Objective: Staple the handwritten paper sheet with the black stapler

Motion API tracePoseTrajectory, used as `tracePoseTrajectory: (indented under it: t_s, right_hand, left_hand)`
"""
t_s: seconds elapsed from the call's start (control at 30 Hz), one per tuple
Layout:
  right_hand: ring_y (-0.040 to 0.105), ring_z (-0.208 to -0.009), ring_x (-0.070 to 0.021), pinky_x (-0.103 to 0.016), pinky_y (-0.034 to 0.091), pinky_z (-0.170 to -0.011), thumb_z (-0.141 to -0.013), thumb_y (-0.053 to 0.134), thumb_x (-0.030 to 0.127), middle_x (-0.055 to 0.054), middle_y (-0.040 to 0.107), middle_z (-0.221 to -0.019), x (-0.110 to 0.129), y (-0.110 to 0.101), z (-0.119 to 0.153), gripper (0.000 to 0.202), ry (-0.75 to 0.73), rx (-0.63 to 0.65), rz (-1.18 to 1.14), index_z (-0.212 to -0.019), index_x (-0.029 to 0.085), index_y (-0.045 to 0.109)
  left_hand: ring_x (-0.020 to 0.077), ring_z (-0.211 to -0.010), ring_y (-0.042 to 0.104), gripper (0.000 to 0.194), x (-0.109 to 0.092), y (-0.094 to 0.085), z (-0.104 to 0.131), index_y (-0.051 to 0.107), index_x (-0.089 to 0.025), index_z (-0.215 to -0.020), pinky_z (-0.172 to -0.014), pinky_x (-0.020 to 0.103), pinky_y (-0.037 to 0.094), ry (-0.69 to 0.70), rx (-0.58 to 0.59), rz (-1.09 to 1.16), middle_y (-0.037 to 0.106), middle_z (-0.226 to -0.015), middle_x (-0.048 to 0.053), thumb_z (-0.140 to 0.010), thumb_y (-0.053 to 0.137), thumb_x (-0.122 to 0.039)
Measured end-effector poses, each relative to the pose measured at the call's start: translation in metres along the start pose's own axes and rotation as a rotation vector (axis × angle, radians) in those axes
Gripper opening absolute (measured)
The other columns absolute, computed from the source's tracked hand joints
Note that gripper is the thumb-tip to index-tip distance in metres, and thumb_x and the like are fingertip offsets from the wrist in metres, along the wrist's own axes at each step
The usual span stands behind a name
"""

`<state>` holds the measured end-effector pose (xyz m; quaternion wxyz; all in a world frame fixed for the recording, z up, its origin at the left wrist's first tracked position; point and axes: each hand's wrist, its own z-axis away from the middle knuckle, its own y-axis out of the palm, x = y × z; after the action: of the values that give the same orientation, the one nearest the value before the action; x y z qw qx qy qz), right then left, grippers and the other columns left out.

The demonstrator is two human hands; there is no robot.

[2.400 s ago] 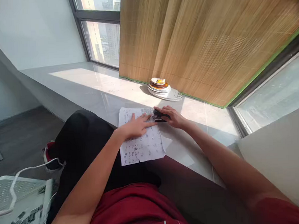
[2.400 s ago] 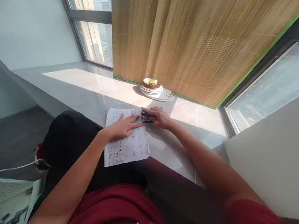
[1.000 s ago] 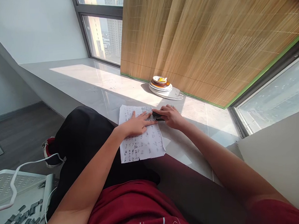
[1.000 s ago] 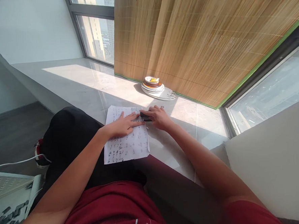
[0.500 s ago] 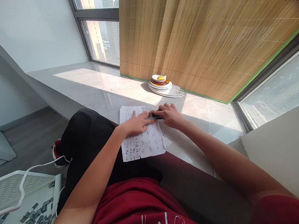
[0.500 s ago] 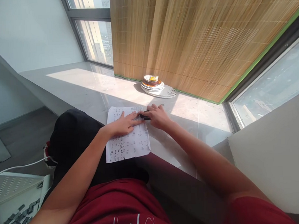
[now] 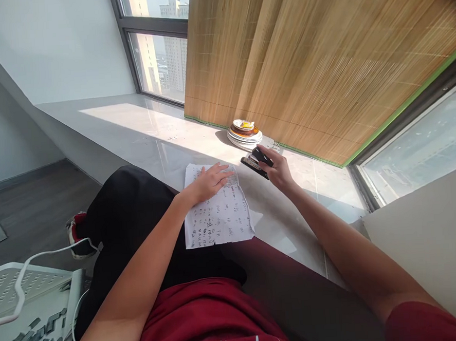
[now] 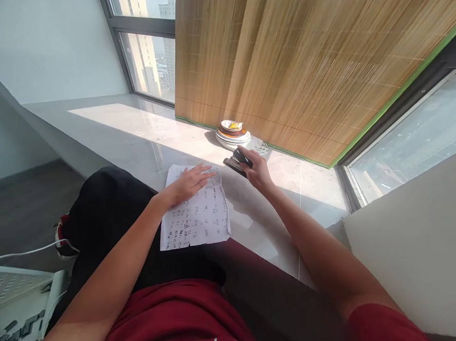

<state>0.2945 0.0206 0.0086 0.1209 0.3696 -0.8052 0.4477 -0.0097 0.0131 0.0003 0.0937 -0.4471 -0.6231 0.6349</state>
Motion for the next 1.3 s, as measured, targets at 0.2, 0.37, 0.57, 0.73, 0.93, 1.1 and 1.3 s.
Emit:
tracePoseTrajectory:
  t_s: [0.2, 0.37, 0.57, 0.73, 0.93, 1.1, 1.3]
  right_hand:
    - [0.061, -0.114, -0.0310, -0.051, 0.052, -0.101, -0.106, 0.051, 0.025, -0.012, 0.067, -0.123, 0.087, 0.068, 0.013, 0.065, -0.101, 0.090, 0.035, -0.169, 0.036, 0.036]
    - [0.055, -0.115, -0.0330, -0.049, 0.051, -0.099, -0.105, 0.053, 0.020, -0.011, 0.065, -0.120, 0.116, 0.113, 0.017, 0.064, -0.102, 0.286, 0.116, -0.166, 0.038, 0.041]
    - [0.057, -0.108, -0.0305, -0.046, 0.051, -0.098, -0.104, 0.054, 0.022, -0.009, 0.067, -0.116, 0.094, 0.093, 0.016, 0.059, -0.173, 0.358, 0.132, -0.161, 0.035, 0.050]
    - [0.063, -0.101, -0.0313, -0.047, 0.055, -0.092, -0.105, 0.055, 0.035, -0.010, 0.072, -0.113, 0.041, 0.037, 0.029, 0.053, -0.131, 0.312, 0.220, -0.157, 0.031, 0.056]
    - [0.071, -0.099, -0.0302, -0.047, 0.061, -0.089, -0.098, 0.067, 0.054, -0.009, 0.077, -0.117, 0.002, -0.026, 0.021, 0.055, -0.047, 0.442, 0.213, -0.149, 0.033, 0.065]
    - [0.074, -0.087, -0.0270, -0.049, 0.064, -0.082, -0.109, 0.036, 0.060, -0.015, 0.077, -0.113, -0.029, -0.032, 0.004, 0.061, 0.165, 0.234, 0.160, -0.142, 0.021, 0.069]
    - [0.071, -0.122, -0.0342, -0.058, 0.059, -0.101, -0.106, 0.042, 0.046, -0.017, 0.075, -0.125, -0.064, 0.018, -0.020, 0.042, -0.099, 0.409, 0.436, -0.128, 0.025, 0.072]
  left_hand:
    - [0.0295, -0.129, 0.061, 0.045, 0.050, -0.018, 0.008, 0.072, -0.022, -0.126, -0.116, 0.046, 0.046, -0.307, -0.587, -0.048, 0.072, -0.132, 0.011, -0.111, 0.030, -0.033]
    - [0.0301, -0.116, 0.065, 0.039, 0.080, -0.020, 0.016, 0.071, -0.021, -0.105, -0.105, 0.042, 0.050, -0.565, -0.712, -0.057, 0.074, -0.116, 0.014, -0.106, 0.032, -0.021]
    - [0.0324, -0.116, 0.065, 0.037, 0.082, -0.013, 0.016, 0.072, -0.020, -0.100, -0.104, 0.044, 0.049, -0.580, -0.660, -0.058, 0.073, -0.117, 0.015, -0.107, 0.036, -0.024]
    - [0.0335, -0.118, 0.064, 0.038, 0.081, -0.013, 0.016, 0.072, -0.023, -0.097, -0.103, 0.047, 0.048, -0.616, -0.621, -0.046, 0.072, -0.119, 0.014, -0.108, 0.036, -0.025]
    - [0.0336, -0.116, 0.065, 0.037, 0.082, -0.013, 0.017, 0.072, -0.022, -0.095, -0.102, 0.047, 0.048, -0.619, -0.629, -0.005, 0.072, -0.119, 0.014, -0.107, 0.037, -0.023]
    - [0.0331, -0.116, 0.066, 0.037, 0.084, -0.013, 0.017, 0.072, -0.022, -0.094, -0.102, 0.046, 0.048, -0.613, -0.650, 0.018, 0.073, -0.118, 0.014, -0.107, 0.038, -0.023]
    - [0.0320, -0.115, 0.066, 0.037, 0.084, -0.012, 0.017, 0.072, -0.022, -0.094, -0.103, 0.045, 0.049, -0.616, -0.656, 0.012, 0.073, -0.116, 0.014, -0.107, 0.037, -0.022]
